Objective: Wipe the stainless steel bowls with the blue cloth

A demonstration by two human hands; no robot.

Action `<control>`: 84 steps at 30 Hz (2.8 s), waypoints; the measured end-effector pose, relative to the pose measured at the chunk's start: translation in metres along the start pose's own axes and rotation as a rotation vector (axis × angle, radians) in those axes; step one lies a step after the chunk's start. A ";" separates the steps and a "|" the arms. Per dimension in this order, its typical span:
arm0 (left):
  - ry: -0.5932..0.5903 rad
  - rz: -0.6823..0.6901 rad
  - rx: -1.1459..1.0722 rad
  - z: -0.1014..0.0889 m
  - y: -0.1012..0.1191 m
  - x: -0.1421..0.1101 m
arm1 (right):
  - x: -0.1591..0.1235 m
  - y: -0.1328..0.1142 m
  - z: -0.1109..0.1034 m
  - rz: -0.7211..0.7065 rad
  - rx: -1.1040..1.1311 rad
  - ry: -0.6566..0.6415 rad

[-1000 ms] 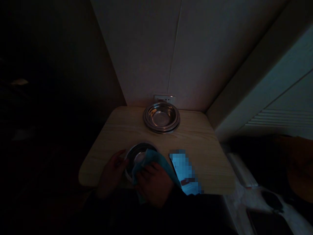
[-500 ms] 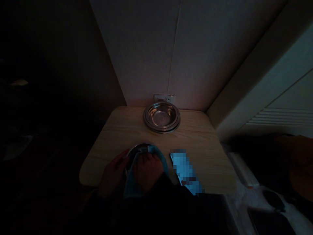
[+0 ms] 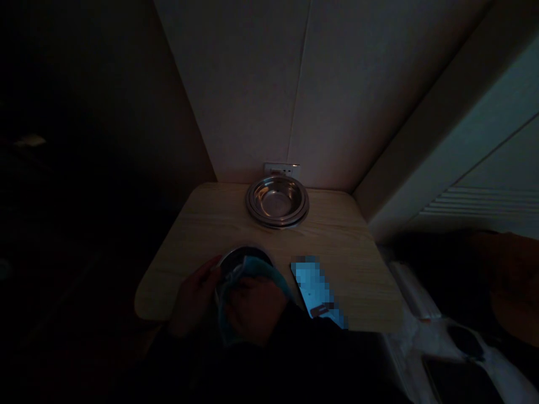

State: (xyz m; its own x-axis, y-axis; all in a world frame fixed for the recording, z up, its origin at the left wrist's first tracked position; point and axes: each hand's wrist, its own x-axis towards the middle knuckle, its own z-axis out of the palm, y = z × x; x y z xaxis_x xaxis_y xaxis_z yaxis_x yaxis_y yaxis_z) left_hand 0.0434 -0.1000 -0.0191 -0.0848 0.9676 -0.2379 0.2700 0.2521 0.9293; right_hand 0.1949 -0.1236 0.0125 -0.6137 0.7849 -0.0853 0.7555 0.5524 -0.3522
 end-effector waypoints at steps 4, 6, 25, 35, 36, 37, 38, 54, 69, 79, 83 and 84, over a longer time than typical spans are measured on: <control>-0.011 -0.015 -0.017 0.001 0.000 0.000 | -0.018 0.008 -0.001 -0.046 -0.023 -0.021; -0.012 0.003 -0.022 0.002 -0.002 0.001 | -0.018 0.006 0.003 -0.047 -0.014 0.006; -0.039 -0.003 -0.110 -0.003 -0.012 -0.001 | 0.023 -0.031 0.040 0.265 -0.052 0.223; -0.024 0.014 -0.073 -0.003 -0.018 -0.004 | 0.057 -0.041 0.035 0.521 -0.145 0.287; -0.025 0.014 -0.084 -0.004 -0.021 -0.003 | 0.059 -0.042 0.037 0.527 -0.151 0.295; -0.024 0.011 -0.094 -0.004 -0.023 -0.003 | 0.060 -0.042 0.039 0.518 -0.154 0.300; -0.018 0.006 -0.105 -0.004 -0.024 -0.002 | 0.059 -0.041 0.041 0.499 -0.155 0.306; 0.023 -0.070 -0.123 0.000 -0.019 -0.004 | 0.040 -0.023 0.036 0.259 -0.146 0.231; 0.041 -0.055 -0.084 0.006 -0.008 -0.007 | 0.017 -0.014 0.025 0.128 -0.133 0.175; 0.067 -0.061 0.033 0.001 0.000 -0.004 | 0.012 -0.014 0.034 0.086 -0.132 0.218; 0.053 -0.097 0.061 0.007 0.000 -0.005 | -0.006 -0.003 0.029 0.011 -0.139 0.190; 0.041 -0.076 0.051 0.008 -0.001 -0.006 | -0.006 -0.003 0.029 0.022 -0.144 0.189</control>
State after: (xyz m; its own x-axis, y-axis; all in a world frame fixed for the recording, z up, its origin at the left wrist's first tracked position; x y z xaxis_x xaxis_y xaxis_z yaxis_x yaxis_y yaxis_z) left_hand 0.0516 -0.1054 -0.0209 -0.1461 0.9445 -0.2942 0.3096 0.3261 0.8932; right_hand 0.1898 -0.1386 -0.0128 -0.5530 0.8284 0.0895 0.8014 0.5582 -0.2148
